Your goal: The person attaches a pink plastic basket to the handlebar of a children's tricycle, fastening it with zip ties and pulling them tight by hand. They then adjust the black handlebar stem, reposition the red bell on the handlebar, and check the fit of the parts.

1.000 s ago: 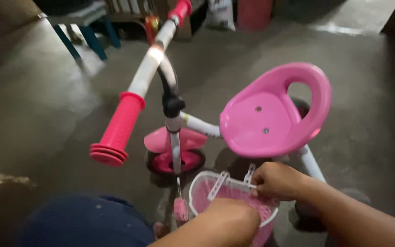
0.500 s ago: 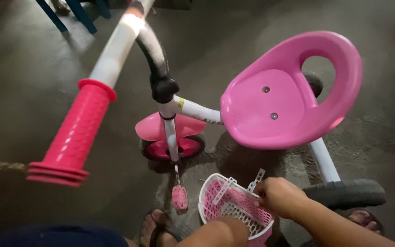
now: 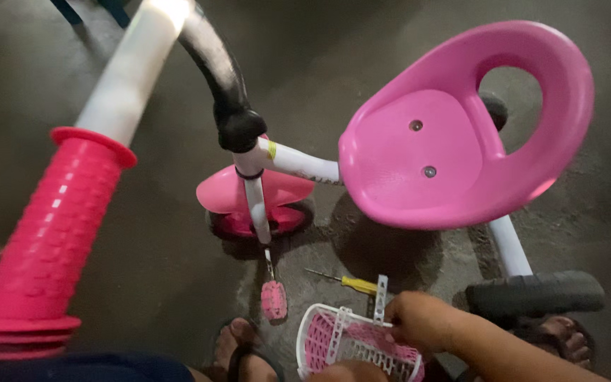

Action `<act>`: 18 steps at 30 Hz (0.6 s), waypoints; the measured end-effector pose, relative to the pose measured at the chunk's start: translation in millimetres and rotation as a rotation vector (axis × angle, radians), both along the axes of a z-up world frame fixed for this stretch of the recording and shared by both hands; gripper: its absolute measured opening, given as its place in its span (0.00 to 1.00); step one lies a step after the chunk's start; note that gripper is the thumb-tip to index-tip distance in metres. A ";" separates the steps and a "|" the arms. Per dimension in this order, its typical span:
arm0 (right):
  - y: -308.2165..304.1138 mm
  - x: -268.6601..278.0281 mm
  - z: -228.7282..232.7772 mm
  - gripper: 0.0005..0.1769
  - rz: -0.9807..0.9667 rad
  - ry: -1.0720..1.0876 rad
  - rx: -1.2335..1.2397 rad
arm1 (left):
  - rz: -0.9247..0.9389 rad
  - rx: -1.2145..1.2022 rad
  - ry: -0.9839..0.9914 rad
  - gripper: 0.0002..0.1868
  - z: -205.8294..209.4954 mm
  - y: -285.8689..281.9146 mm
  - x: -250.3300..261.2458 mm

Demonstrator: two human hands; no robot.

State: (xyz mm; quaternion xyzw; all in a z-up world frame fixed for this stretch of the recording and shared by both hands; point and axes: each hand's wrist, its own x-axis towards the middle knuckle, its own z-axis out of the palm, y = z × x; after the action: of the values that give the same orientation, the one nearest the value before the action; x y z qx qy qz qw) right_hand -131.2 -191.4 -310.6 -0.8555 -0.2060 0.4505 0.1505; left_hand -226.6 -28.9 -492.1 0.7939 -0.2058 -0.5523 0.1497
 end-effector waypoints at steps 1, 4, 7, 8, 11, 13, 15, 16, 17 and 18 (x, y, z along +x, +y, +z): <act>0.1 -0.5 0.9 0.08 0.020 -0.015 0.020 | 0.000 0.003 0.000 0.18 0.2 -1.0 -0.7; 2.6 0.6 6.2 0.09 0.098 -0.059 0.014 | 0.007 0.005 -0.008 0.18 4.1 -0.3 4.3; 1.0 -4.0 5.7 0.11 0.052 -0.047 0.003 | 0.012 0.008 0.002 0.17 7.0 -1.2 -4.0; -0.6 -5.7 4.6 0.12 0.015 -0.037 0.004 | 0.018 0.004 0.008 0.17 8.8 -2.5 -6.9; -6.0 -4.5 5.4 0.17 0.039 -0.054 0.046 | 0.003 0.012 -0.020 0.16 26.3 -1.7 1.7; -7.7 -2.7 3.5 0.15 0.073 -0.059 0.001 | -0.007 0.021 -0.027 0.16 46.1 -2.0 4.3; -9.3 -4.3 0.4 0.14 0.094 -0.094 0.001 | -0.010 0.018 -0.039 0.16 74.1 -3.2 6.5; -10.3 -5.2 -0.2 0.13 0.097 -0.129 0.023 | -0.003 0.006 -0.051 0.15 91.9 -4.3 9.2; -11.2 -4.6 0.2 0.12 0.100 -0.167 0.047 | 0.006 -0.011 -0.068 0.15 112.3 -6.4 13.4; -12.4 -3.9 1.2 0.12 0.048 -0.160 0.046 | 0.018 -0.039 -0.092 0.15 134.3 -9.4 18.4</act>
State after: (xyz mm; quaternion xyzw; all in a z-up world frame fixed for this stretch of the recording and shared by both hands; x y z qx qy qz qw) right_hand -135.1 -203.8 -309.3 -0.8799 -0.2483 0.3793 0.1424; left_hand -208.2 -38.3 -357.8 0.8171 -0.2162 -0.5097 0.1607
